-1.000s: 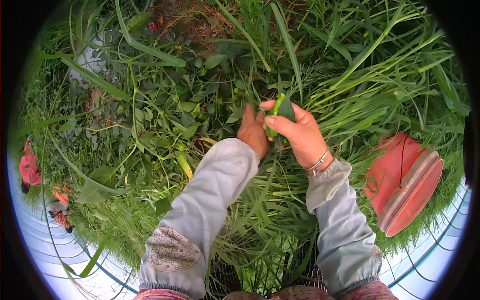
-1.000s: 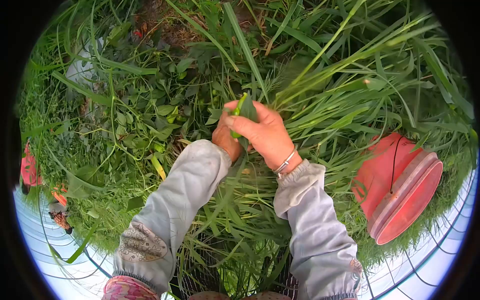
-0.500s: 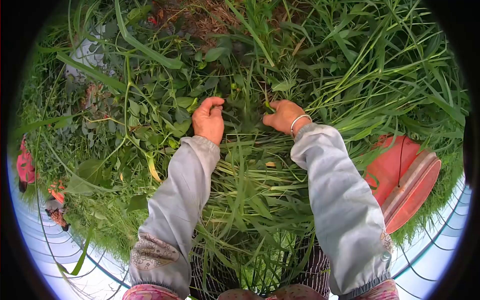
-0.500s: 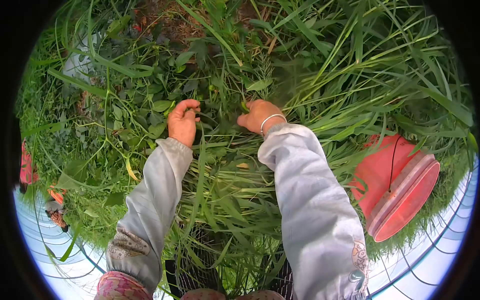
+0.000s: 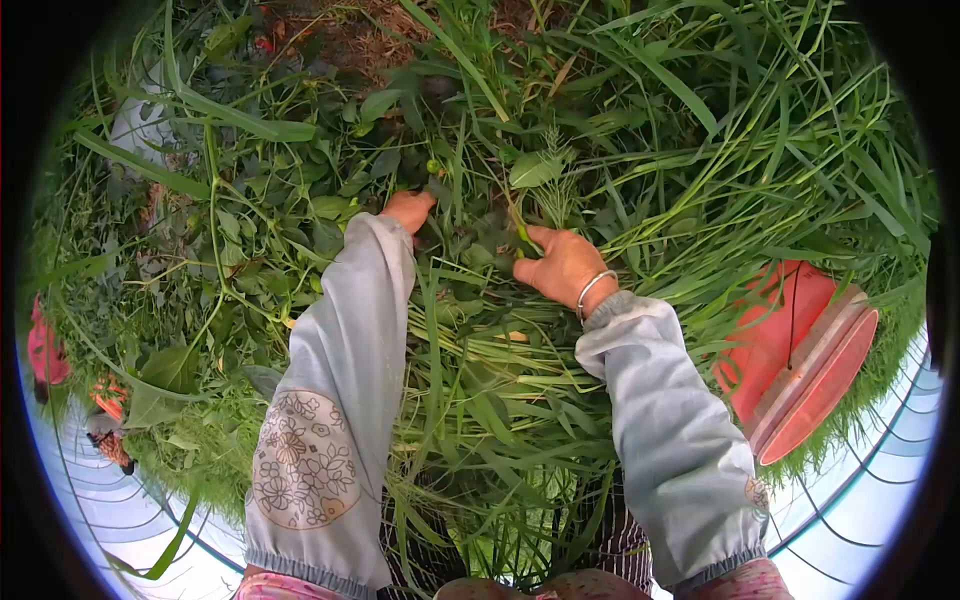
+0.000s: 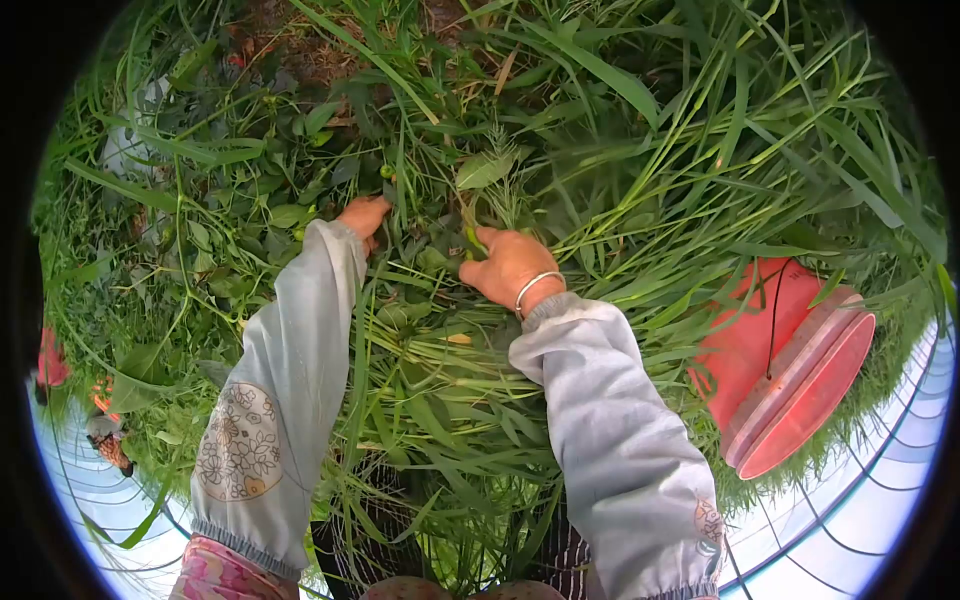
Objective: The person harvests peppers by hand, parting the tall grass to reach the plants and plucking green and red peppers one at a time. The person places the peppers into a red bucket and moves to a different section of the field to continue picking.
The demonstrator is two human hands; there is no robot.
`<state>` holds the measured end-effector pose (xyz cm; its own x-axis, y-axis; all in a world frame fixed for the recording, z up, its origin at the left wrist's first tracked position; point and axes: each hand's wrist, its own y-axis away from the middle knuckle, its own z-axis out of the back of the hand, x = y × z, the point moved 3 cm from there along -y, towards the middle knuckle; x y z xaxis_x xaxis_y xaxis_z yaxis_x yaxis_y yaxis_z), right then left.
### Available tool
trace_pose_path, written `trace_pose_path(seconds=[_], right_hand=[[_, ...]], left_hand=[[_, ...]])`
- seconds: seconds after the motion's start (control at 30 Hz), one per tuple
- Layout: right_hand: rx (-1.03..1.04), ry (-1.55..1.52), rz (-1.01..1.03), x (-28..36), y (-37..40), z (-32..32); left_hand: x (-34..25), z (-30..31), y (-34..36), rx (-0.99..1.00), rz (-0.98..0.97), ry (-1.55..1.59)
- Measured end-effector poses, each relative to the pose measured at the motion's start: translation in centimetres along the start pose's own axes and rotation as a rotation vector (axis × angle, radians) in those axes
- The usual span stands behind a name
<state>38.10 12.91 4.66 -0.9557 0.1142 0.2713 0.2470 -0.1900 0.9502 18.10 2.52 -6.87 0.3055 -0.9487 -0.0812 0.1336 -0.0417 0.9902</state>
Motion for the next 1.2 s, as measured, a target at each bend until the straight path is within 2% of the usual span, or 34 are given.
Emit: trace_pose_path(seconds=[0.03,0.07,0.17,0.2,0.3,0.33,0.43,0.47,0.57,0.63,0.7,0.8,0.9,1.0,1.1,1.13,1.2], right_hand=[[0.004,-0.002,-0.004,-0.2,0.2,-0.3],[-0.003,0.049,-0.008,-0.3,0.5,-0.5],[-0.053,-0.002,0.012,-0.9,0.9,-1.0],[-0.042,-0.004,0.01,-0.9,1.1,-1.0],[-0.019,-0.016,0.013,-0.6,1.4,-0.9],[-0.02,-0.02,0.013,-0.6,1.4,-0.9],[-0.025,-0.015,0.022,-0.5,1.3,-1.0],[-0.025,-0.012,0.023,-0.6,1.3,-0.9],[-0.031,0.006,0.036,-0.7,1.2,-0.9],[-0.044,-0.006,0.045,-1.2,1.0,-1.0],[-0.032,-0.02,0.037,-1.2,1.0,-1.1],[-0.032,-0.042,0.037,-1.0,1.1,-0.8],[-0.108,-0.061,0.078,-1.6,1.1,-1.2],[-0.086,-0.071,0.062,-1.3,1.1,-1.0],[-0.013,-0.063,0.026,-1.1,1.2,-0.8],[-0.003,-0.048,0.018,-1.1,1.2,-0.8],[-0.007,-0.05,0.019,-1.2,1.1,-0.9]], left_hand=[[-0.1,0.0,0.4,0.048,0.083,0.099],[-0.2,0.1,1.2,0.067,0.055,0.132],[1.8,0.7,0.3,-0.145,-0.195,-0.036],[0.8,0.3,2.9,-0.279,-0.308,-0.119],[2.4,0.3,4.5,-0.487,-0.539,-0.055],[2.4,0.3,4.8,-0.465,-0.674,-0.016],[2.4,0.7,6.1,-0.567,-0.543,-0.189],[2.2,0.6,6.6,-0.545,-0.525,-0.09],[1.3,0.6,9.9,-0.683,-0.63,-0.238],[1.7,0.8,12.0,-0.561,-0.687,-0.1],[2.1,1.4,11.2,-0.529,-0.579,-0.206],[-0.5,0.6,8.7,-0.569,-0.73,-0.602],[-2.4,0.1,4.4,-0.451,-0.699,-1.182],[-2.9,-1.3,2.0,-0.302,-0.391,-1.437],[-2.0,-0.4,-1.3,-0.265,-0.351,-1.681],[-2.2,-0.1,-1.5,-0.146,-0.407,-1.796],[-2.2,-0.3,-1.3,-0.191,-0.473,-1.893]])
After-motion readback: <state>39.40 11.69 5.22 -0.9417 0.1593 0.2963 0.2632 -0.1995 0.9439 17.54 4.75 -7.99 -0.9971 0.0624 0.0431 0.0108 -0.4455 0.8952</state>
